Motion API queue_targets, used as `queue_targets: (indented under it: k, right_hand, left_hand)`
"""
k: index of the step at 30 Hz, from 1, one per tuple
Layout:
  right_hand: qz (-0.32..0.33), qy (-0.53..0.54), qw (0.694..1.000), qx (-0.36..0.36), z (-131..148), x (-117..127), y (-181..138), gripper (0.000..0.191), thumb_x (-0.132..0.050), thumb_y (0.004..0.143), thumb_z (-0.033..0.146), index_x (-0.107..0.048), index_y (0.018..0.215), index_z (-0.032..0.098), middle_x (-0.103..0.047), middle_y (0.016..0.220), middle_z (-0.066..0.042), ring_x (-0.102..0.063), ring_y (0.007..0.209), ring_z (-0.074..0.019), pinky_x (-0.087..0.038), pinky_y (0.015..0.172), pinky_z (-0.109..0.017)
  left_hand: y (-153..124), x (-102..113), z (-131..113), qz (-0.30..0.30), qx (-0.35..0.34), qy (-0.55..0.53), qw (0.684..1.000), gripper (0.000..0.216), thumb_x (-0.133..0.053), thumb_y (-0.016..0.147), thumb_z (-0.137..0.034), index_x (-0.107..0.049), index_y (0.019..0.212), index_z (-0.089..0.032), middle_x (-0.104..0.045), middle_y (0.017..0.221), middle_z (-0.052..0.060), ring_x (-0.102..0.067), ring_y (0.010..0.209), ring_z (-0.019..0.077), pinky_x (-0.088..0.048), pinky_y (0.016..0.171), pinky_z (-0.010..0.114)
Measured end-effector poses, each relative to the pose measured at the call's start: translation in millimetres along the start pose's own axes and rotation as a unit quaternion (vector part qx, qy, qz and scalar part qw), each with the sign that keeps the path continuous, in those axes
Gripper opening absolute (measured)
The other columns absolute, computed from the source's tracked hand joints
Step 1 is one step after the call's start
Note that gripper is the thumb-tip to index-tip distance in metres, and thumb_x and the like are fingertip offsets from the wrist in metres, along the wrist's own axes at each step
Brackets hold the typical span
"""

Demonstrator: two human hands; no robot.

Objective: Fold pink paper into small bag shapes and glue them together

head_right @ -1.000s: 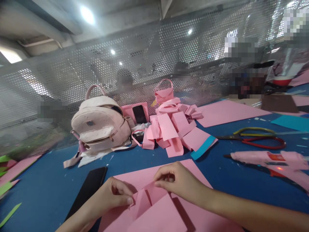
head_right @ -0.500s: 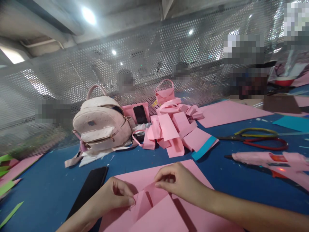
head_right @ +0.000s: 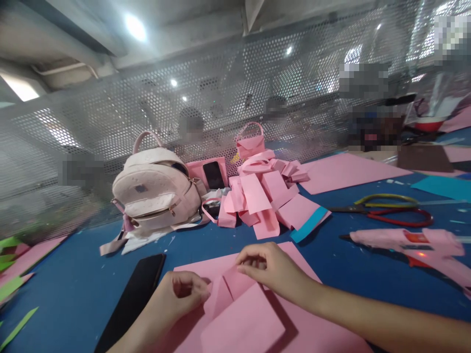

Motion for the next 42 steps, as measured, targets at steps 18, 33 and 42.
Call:
queue_targets:
  k: [18,33,42]
  right_hand:
    - [0.002,0.051,0.998,-0.023,1,-1,-1,0.021,-0.073,0.077,0.032,-0.071,0.092,0.018,-0.07,0.077,-0.002,-0.068,0.073,-0.0184,-0.054,0.072,-0.029]
    - [-0.008,0.042,0.999,0.004,6,3,-1,0.029,-0.061,0.091,0.043,-0.073,0.099,0.017,-0.069,0.085,-0.004,-0.061,0.069,-0.0165,-0.049,0.067,-0.028]
    - [0.004,0.015,1.0,0.024,13,2,-2,0.025,-0.057,0.094,0.04,-0.069,0.088,0.019,-0.065,0.086,-0.002,-0.057,0.082,-0.0193,-0.043,0.072,-0.027]
  left_hand:
    - [2,21,-6,-0.09,-0.123,-0.009,0.988,0.013,-0.081,0.073,-0.022,-0.073,0.081,-0.016,-0.07,0.07,0.001,-0.059,0.059,0.0099,-0.044,0.057,0.017]
    - [6,24,2,-0.094,-0.117,-0.033,0.988,0.017,-0.084,0.072,-0.027,-0.076,0.082,-0.016,-0.073,0.072,0.002,-0.062,0.059,0.0108,-0.046,0.056,0.017]
    - [4,28,-4,-0.109,-0.108,0.003,0.988,0.022,-0.084,0.07,-0.029,-0.084,0.089,-0.018,-0.083,0.086,0.009,-0.076,0.082,0.0239,-0.058,0.075,0.026]
Point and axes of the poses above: each hand's wrist, its own y-axis towards the middle knuckle, its own x-axis out of the back of the hand, z = x × y, the point moved 7 cm from there along y, towards the middle knuckle
